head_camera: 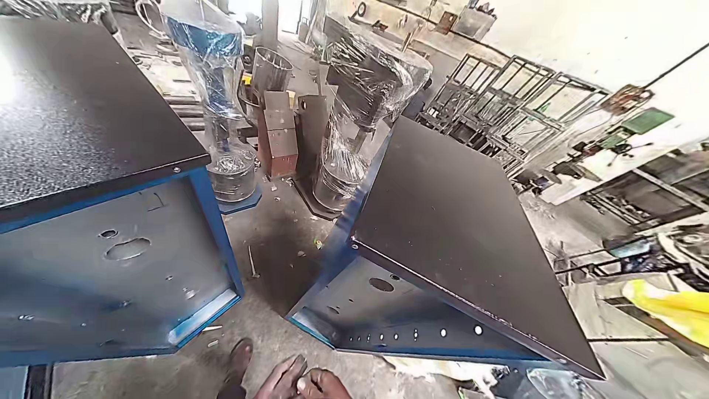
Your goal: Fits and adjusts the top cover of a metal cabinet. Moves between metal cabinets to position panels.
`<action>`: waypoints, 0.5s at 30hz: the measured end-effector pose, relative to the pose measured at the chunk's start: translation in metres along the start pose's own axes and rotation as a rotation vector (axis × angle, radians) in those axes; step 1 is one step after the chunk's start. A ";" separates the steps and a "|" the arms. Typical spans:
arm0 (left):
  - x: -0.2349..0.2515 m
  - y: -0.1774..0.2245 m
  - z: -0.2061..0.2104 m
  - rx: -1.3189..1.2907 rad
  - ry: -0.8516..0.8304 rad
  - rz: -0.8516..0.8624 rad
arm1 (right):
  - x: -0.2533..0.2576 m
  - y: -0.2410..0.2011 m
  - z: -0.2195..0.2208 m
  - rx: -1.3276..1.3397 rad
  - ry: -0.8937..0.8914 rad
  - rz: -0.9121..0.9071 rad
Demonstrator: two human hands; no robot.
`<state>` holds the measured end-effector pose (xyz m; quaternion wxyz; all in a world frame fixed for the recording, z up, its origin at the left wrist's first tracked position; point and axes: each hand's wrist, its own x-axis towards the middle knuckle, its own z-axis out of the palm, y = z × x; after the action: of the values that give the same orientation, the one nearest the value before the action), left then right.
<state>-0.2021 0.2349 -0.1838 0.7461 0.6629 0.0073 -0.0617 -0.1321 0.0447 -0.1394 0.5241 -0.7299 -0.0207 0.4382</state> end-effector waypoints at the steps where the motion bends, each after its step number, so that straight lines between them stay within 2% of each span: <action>1: 0.008 0.005 -0.002 -0.073 0.070 0.021 | -0.008 -0.020 -0.004 -0.112 0.030 -0.073; 3: 0.029 0.010 -0.018 -0.150 0.159 0.038 | -0.033 -0.072 -0.004 -0.348 0.226 -0.390; 6: 0.075 0.029 -0.043 -0.251 0.216 0.170 | -0.074 -0.161 -0.026 -0.568 0.591 -1.012; 8: 0.111 0.059 -0.064 -0.295 0.180 0.295 | -0.092 -0.219 -0.054 -0.837 0.897 -1.164; 9: 0.128 0.079 -0.073 -0.345 0.145 0.351 | -0.097 -0.247 -0.069 -0.977 1.034 -1.130; 11: 0.158 0.120 -0.086 -0.453 0.019 0.420 | -0.093 -0.292 -0.096 -1.153 1.200 -0.931; 13: 0.181 0.160 -0.088 -0.549 -0.113 0.480 | -0.074 -0.315 -0.117 -1.190 1.208 -0.674; 15: 0.200 0.192 -0.084 -0.633 -0.203 0.479 | -0.053 -0.317 -0.130 -1.167 1.118 -0.416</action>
<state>0.0222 0.3233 -0.0229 0.9034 0.3742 -0.2023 0.0541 0.0579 0.0642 0.1500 0.0650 -0.9755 -0.1155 -0.1755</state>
